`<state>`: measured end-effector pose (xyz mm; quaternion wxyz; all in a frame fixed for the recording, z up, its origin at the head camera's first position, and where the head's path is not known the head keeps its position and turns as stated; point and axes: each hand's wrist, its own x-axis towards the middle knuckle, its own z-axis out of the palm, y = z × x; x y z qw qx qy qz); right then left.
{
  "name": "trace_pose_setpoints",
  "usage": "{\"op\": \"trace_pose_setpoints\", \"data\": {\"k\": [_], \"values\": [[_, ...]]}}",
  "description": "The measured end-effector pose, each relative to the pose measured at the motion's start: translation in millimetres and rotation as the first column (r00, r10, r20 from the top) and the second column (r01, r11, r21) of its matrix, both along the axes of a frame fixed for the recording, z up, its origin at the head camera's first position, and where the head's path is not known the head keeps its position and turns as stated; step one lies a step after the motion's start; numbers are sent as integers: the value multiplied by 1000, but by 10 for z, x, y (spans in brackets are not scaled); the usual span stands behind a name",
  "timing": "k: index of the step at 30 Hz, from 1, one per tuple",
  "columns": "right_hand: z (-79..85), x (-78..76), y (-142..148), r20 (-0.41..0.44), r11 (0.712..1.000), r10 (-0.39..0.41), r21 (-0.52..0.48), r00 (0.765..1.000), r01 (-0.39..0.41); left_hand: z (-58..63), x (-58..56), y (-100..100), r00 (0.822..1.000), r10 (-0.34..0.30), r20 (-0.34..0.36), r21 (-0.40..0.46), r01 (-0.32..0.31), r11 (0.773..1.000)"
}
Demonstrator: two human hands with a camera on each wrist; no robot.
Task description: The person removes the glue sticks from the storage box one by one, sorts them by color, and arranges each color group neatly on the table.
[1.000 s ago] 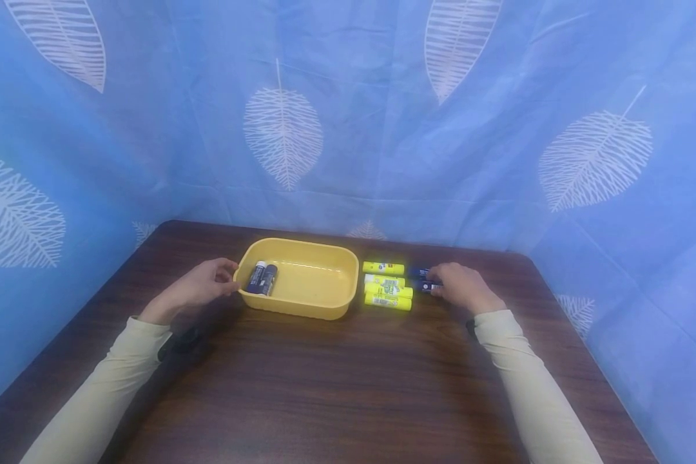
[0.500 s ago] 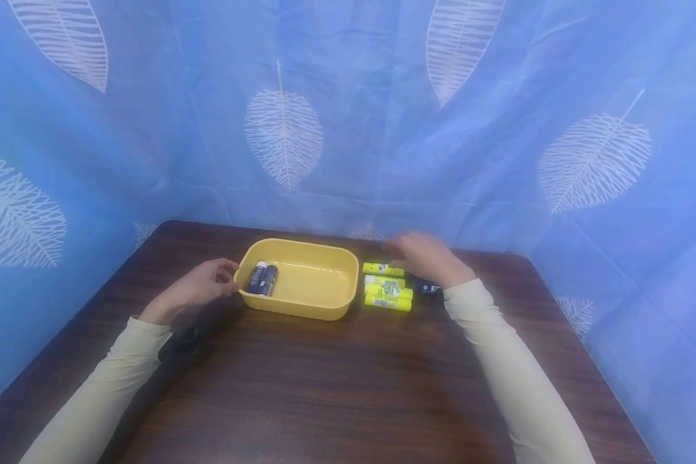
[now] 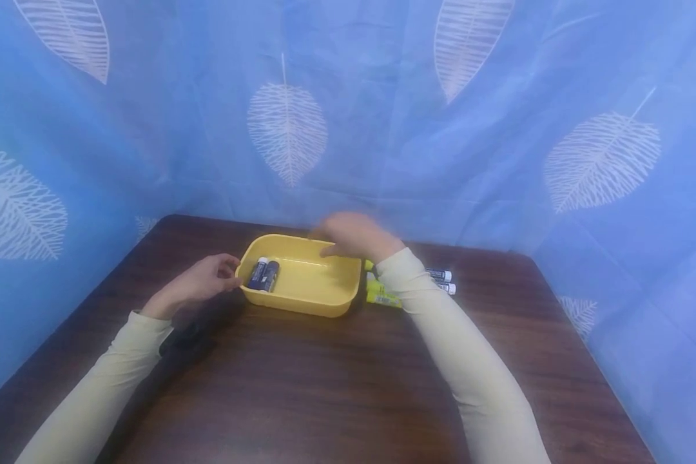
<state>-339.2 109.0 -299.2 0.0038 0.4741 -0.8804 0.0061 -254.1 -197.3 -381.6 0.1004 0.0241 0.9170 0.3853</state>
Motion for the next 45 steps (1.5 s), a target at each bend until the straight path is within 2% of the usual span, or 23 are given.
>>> {"op": "trace_pose_setpoints", "data": {"k": [8,11,15,20,25,32,39,45], "values": [[-279,-135,-524,132,998,39,51,991,-46,11,26,23,1000,9,5,6,-9,1000],[-383,-124,-685,191,996,48,62,980,-61,9,21,22,1000,10,12,7,-10,1000],[-510,-67,-880,206,992,65,95,976,-86,4,11,19,1000,-2,4,11,2,1000],[-619,28,-1011,180,975,115,169,977,-146,-17,11,25,1000,-8,-1,20,8,1000],[-635,67,-981,141,967,78,228,987,-109,-36,6,25,1000,-14,-12,24,14,1000],[-679,28,-957,61,955,99,276,993,-113,-33,-1,-2,999,-29,-25,28,30,999],[-707,36,-918,40,946,48,318,998,-58,-26,11,-16,999,-24,-24,31,24,999],[-713,-2,-858,42,947,57,313,997,-68,-23,14,-21,999,-25,-28,18,26,999]]}}
